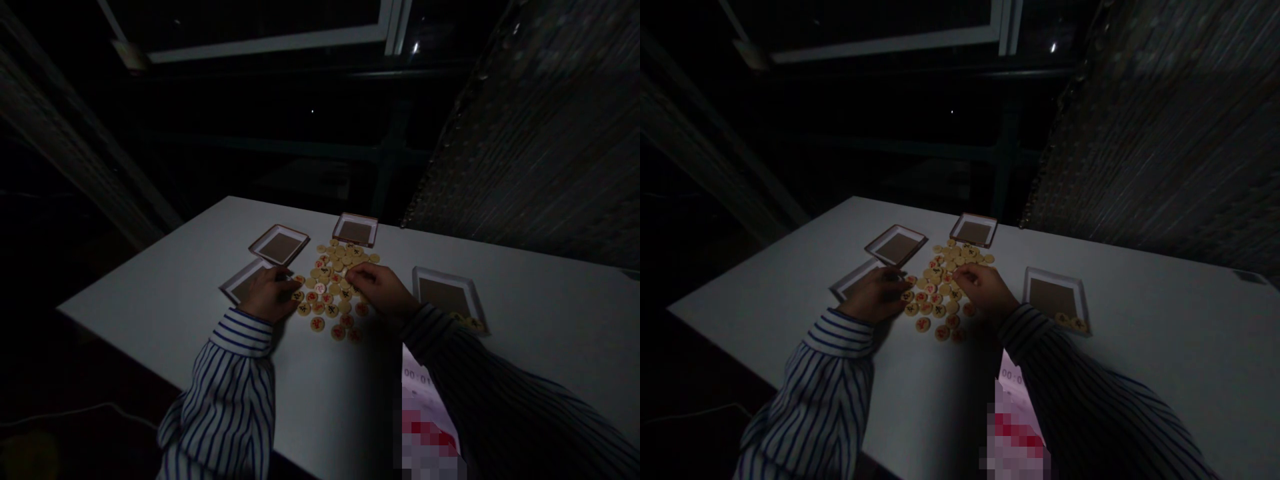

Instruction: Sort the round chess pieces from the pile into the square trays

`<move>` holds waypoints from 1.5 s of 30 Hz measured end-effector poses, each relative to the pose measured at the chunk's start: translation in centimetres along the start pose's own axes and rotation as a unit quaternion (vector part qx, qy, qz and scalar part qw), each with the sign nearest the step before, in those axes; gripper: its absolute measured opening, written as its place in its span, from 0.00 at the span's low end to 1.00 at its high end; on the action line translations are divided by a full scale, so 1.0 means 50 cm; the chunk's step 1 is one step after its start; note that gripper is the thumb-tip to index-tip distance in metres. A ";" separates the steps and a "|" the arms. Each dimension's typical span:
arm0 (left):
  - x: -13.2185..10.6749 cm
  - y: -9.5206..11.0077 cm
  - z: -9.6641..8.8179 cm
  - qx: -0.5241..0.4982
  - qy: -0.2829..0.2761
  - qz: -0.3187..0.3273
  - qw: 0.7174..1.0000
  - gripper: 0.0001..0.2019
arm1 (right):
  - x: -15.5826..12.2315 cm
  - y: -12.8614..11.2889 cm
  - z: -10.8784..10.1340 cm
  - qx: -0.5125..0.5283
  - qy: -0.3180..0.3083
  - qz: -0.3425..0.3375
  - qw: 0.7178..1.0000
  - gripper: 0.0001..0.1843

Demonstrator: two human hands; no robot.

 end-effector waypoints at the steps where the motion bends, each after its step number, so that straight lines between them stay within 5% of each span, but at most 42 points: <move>1: -0.001 0.001 -0.002 -0.011 -0.001 0.003 1.000 0.18 | 0.000 -0.002 0.001 -0.008 -0.003 -0.007 1.000 0.13; 14: -0.025 0.041 -0.006 -0.051 -0.046 0.039 0.997 0.17 | -0.003 -0.065 0.013 -0.164 -0.064 -0.157 0.972 0.11; 37: -0.022 0.047 0.003 -0.044 -0.050 0.039 0.997 0.12 | -0.007 -0.067 0.017 -0.178 -0.064 -0.176 0.966 0.10; 45: -0.021 0.062 -0.032 -0.121 0.037 0.073 0.989 0.12 | -0.006 -0.075 0.016 -0.185 -0.064 -0.174 0.965 0.10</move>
Point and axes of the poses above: each hand's wrist, its own x-axis towards the middle knuckle, its own z-axis out of the palm, y = z × x, the point moved 7 cm from there along x, towards the middle knuckle, and after that the axes turned 10 degrees about -z, right-handed, at the moved point
